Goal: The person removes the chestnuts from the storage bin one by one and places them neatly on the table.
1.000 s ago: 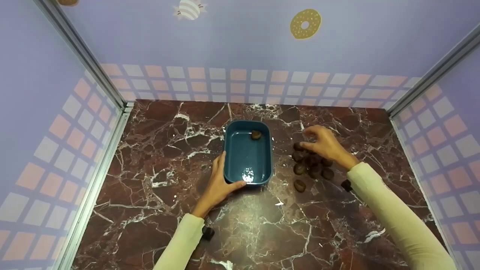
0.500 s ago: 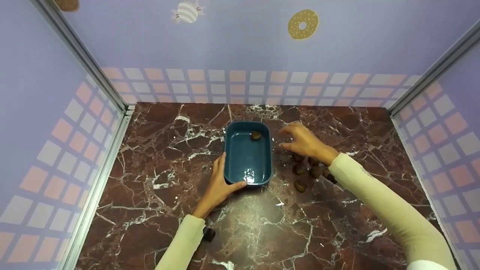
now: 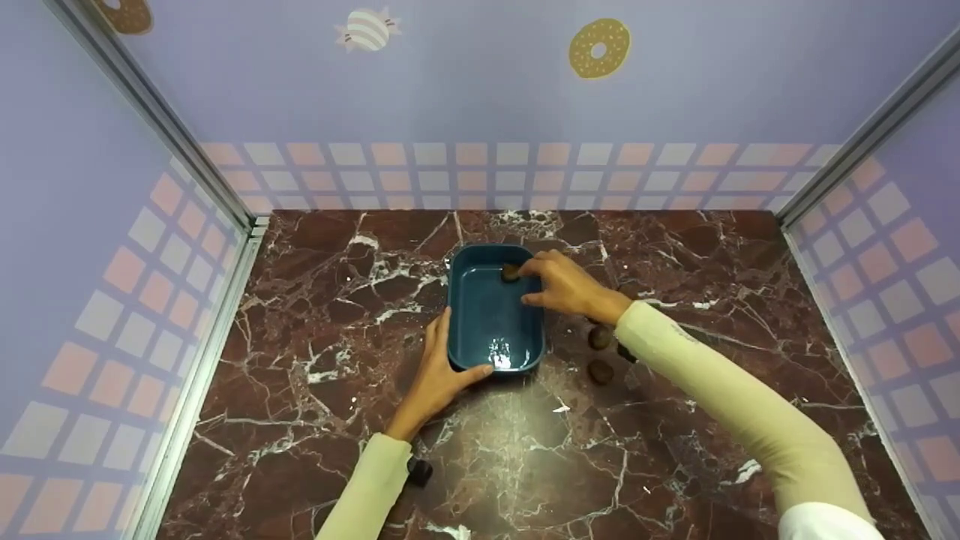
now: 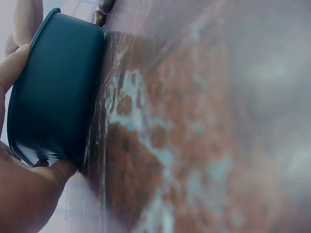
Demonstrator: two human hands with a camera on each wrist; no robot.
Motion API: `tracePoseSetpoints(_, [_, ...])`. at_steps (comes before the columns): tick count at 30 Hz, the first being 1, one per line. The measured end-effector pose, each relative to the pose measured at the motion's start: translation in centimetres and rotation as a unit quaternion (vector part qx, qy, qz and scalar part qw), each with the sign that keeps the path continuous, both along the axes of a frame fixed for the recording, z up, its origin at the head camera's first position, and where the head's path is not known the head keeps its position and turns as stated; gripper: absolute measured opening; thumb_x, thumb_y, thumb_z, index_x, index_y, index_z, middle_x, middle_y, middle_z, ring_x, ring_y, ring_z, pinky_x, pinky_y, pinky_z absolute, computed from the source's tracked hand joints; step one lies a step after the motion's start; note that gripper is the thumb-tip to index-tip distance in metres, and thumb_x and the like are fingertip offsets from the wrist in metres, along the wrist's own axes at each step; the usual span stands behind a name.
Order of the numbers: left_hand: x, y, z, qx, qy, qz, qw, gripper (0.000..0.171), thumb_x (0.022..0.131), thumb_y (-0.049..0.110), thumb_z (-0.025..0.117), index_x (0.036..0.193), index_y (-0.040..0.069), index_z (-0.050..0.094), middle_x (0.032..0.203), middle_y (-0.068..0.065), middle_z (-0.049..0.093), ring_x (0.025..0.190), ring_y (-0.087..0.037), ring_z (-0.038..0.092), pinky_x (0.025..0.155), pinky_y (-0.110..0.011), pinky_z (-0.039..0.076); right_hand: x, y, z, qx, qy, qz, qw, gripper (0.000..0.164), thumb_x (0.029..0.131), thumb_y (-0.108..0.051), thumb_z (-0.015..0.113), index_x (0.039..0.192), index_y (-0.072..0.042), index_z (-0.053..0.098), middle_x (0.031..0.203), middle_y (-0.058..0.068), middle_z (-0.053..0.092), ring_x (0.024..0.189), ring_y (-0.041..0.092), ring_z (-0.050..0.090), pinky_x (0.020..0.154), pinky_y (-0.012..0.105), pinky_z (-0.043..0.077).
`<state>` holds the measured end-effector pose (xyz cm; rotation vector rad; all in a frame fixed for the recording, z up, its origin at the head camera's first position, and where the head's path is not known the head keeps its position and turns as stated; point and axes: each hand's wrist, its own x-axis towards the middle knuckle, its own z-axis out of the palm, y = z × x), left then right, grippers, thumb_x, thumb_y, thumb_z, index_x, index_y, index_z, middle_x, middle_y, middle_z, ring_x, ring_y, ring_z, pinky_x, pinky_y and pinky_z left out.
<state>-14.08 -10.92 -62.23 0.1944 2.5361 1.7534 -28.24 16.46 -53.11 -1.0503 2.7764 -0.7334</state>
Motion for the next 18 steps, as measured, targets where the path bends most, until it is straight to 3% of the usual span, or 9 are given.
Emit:
tracePoseSetpoints(5, [0.0, 0.1, -0.2, 0.0, 0.004, 0.002, 1.0, 0.13, 0.083, 0.036, 0.099, 0.178, 0.012, 0.014, 0.178, -0.017, 0.019, 0.161, -0.044, 0.028, 0.129, -0.063, 0.028, -0.5, -1.3, -1.2, 0.013, 0.002, 0.006, 1.0, 0.043, 0.093, -0.018, 0.09, 0.129, 0.002, 0.078, 0.13, 0.02, 0.075, 0.118, 0.042, 0.065, 0.109, 0.057, 0.05])
tracePoseSetpoints(9, [-0.1, 0.1, -0.3, -0.001, 0.013, 0.004, 0.9999, 0.131, 0.082, 0.04, 0.1, 0.178, 0.009, 0.016, 0.177, -0.02, 0.02, 0.16, -0.045, 0.029, 0.129, -0.063, 0.028, -0.9, -2.1, -2.0, 0.041, 0.01, -0.004, 0.999, 0.044, 0.094, -0.021, 0.09, 0.131, -0.001, 0.078, 0.13, 0.019, 0.075, 0.114, 0.041, 0.064, 0.101, 0.057, 0.052])
tracePoseSetpoints(18, [-0.1, 0.1, -0.3, -0.011, 0.018, 0.006, 0.9998, 0.131, 0.082, 0.038, 0.1, 0.177, 0.007, 0.016, 0.177, -0.021, 0.021, 0.16, -0.046, 0.029, 0.129, -0.064, 0.028, -1.4, -3.1, -3.2, 0.067, 0.03, -0.021, 0.997, 0.043, 0.096, -0.022, 0.088, 0.131, -0.001, 0.076, 0.126, 0.019, 0.071, 0.115, 0.041, 0.063, 0.098, 0.06, 0.051])
